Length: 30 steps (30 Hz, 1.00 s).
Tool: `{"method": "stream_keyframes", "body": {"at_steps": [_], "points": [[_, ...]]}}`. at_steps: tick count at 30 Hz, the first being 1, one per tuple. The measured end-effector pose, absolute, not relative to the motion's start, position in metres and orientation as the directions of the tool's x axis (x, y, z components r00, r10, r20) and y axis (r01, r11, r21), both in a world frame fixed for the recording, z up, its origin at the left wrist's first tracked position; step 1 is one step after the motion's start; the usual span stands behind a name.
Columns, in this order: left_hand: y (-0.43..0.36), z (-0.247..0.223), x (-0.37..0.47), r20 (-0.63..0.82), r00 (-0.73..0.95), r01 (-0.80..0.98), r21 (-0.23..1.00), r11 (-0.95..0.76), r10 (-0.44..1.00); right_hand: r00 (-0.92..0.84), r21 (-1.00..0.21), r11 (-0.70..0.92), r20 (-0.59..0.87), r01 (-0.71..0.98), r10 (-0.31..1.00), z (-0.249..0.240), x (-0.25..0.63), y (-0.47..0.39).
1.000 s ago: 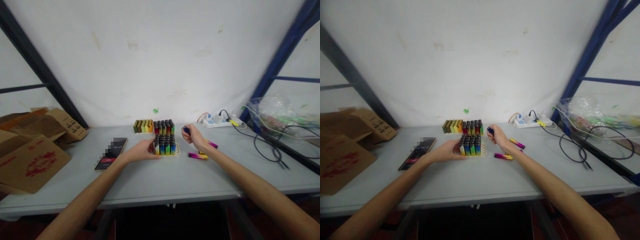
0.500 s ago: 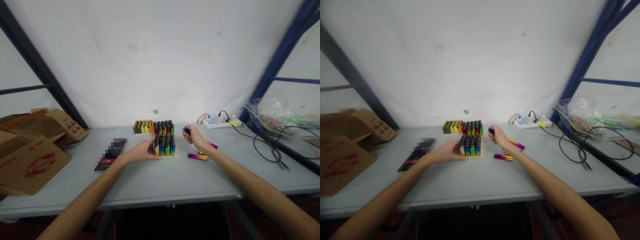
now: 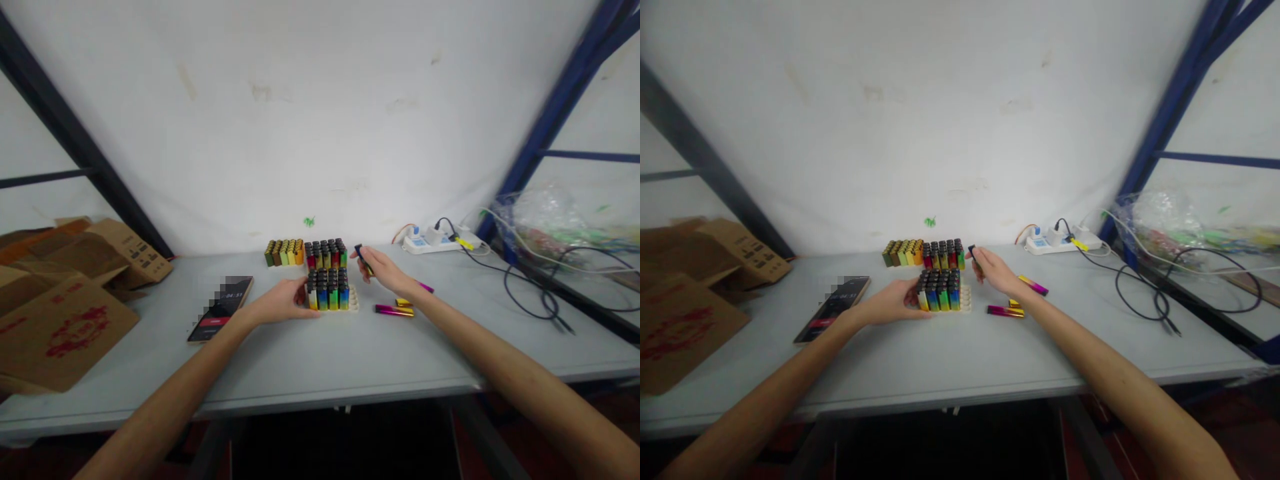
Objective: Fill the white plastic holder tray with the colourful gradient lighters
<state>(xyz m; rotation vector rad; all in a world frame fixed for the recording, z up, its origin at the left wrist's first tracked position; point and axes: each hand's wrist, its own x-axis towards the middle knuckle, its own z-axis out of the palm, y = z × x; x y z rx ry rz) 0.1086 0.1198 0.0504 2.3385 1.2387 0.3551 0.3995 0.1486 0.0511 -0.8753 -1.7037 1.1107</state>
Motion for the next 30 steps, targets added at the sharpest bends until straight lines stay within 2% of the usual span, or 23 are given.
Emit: {"method": "stream_keyframes", "body": {"at_steps": [5,8,18,25,30], "points": [[0.119,0.05,0.109,0.013,0.561,0.707,0.513,-0.488,0.827,-0.402,-0.81,0.508,0.377,0.293,0.834,0.043,0.403,0.157],[0.12,0.05,0.109,0.016,0.562,0.703,0.518,-0.487,0.827,-0.421,-0.743,0.572,0.422,0.346,0.803,0.041,0.404,0.159],[0.121,0.048,0.108,0.0,0.548,0.73,0.488,-0.479,0.836,-0.472,-0.906,0.356,0.217,0.229,0.855,0.037,0.405,0.158],[0.122,0.047,0.107,0.017,0.558,0.714,0.5,-0.491,0.829,-0.629,-0.846,0.477,0.24,0.237,0.74,0.039,0.414,0.161],[0.122,0.047,0.107,0.009,0.554,0.716,0.505,-0.482,0.833,-0.65,-0.849,0.471,0.22,0.24,0.728,0.043,0.418,0.159]]}}
